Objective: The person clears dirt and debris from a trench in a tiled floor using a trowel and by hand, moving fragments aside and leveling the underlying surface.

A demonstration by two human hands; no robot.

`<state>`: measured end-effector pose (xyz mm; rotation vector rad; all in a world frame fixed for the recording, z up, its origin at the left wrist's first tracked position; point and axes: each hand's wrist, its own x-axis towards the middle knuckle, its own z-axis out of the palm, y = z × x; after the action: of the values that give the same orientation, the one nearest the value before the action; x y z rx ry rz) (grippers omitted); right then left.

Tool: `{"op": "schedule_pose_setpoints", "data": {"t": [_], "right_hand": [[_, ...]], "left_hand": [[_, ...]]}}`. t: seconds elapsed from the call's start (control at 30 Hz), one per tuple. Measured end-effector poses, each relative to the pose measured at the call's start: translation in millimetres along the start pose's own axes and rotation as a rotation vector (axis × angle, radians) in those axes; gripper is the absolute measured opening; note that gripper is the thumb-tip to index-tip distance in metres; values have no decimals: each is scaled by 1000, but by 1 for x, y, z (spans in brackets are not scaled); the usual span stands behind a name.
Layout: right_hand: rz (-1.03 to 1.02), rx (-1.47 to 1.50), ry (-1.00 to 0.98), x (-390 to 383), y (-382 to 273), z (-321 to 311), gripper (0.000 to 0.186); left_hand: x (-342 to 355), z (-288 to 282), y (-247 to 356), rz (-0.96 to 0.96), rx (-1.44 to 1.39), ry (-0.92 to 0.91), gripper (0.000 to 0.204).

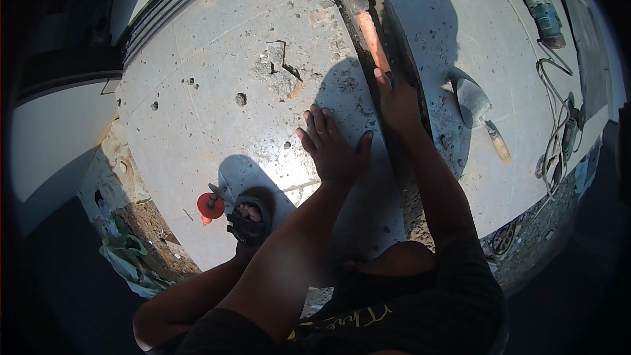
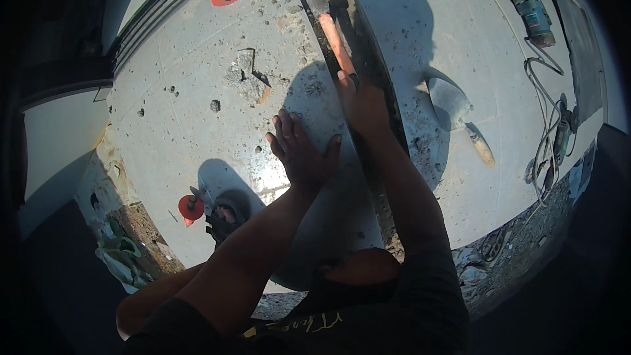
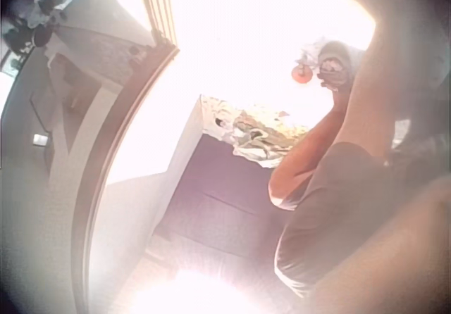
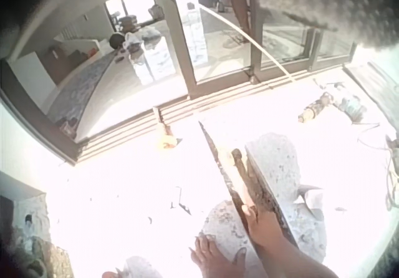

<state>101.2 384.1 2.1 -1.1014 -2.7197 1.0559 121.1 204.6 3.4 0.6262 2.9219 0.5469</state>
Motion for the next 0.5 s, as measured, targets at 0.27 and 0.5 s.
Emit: {"op": "schedule_pose_setpoints", "data": {"t": [0.27,0.5], "right_hand": [[-443,915,335,6,-85,-81,50],[-121,31,169,6,22,9,53]], "left_hand": [[-2,2,-4,1,16,26,105],[-1,0,2,5,-3,0,106]]}}
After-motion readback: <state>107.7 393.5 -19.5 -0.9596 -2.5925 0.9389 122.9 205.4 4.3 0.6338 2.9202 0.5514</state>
